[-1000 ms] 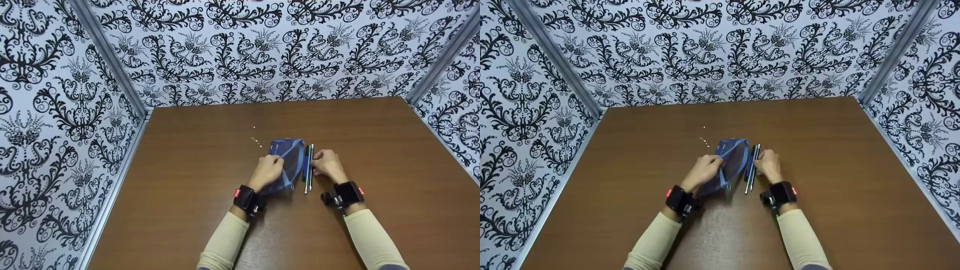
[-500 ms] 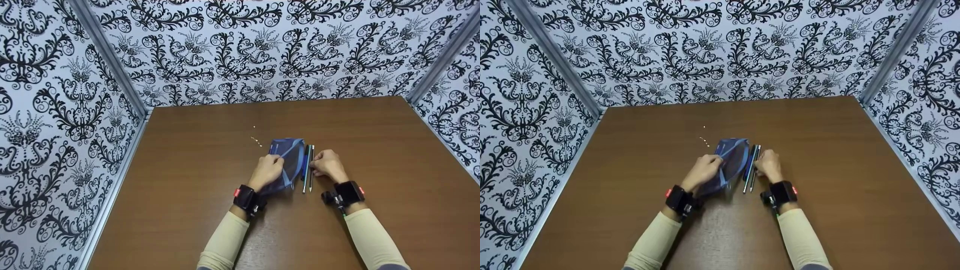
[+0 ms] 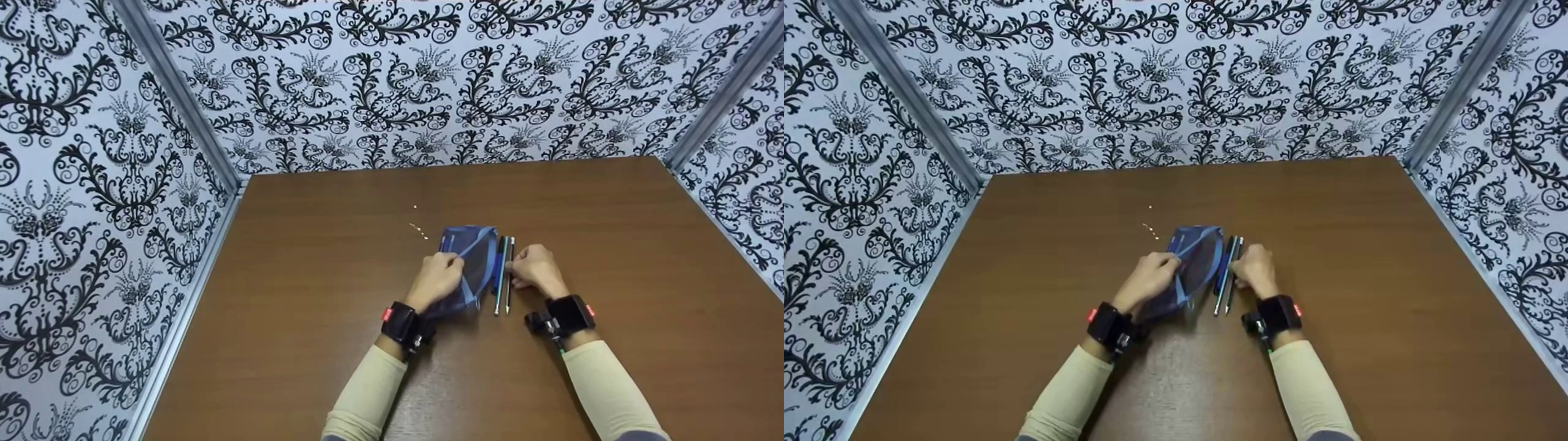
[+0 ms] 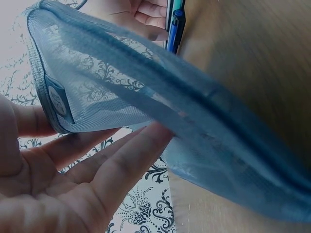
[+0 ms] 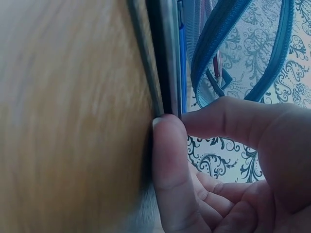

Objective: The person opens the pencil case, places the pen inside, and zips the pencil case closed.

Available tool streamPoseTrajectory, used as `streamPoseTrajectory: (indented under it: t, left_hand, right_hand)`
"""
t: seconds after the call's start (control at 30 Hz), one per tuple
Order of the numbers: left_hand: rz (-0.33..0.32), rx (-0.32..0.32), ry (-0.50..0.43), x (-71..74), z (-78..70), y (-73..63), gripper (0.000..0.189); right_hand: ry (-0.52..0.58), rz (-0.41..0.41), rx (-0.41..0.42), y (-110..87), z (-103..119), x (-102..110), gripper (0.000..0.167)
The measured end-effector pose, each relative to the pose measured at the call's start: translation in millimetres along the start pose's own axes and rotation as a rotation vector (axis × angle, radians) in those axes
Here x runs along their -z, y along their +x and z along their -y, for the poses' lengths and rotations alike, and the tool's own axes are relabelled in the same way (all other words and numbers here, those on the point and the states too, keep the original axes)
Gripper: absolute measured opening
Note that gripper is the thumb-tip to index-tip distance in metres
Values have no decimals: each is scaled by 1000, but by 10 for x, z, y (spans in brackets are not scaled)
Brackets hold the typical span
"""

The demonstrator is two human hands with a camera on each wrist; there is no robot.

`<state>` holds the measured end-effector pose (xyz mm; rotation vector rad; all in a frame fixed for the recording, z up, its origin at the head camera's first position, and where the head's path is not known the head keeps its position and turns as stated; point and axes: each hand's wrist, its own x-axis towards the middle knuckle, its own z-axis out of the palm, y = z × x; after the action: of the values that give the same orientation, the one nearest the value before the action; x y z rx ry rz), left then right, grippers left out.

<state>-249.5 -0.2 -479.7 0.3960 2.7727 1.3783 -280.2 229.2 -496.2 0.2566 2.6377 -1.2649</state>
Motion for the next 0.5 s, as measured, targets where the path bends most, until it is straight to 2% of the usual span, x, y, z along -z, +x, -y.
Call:
streamPoseTrajectory:
  t: [0.3,0.5]
  left_hand:
    - [14,5,-6,-1,6,4,31]
    - [18,-10,-4,4,1,-5,32]
  right_hand:
    - [-12,-2,-3,7,4,-9,23]
    - [40,23,-23,2,10,-6,22]
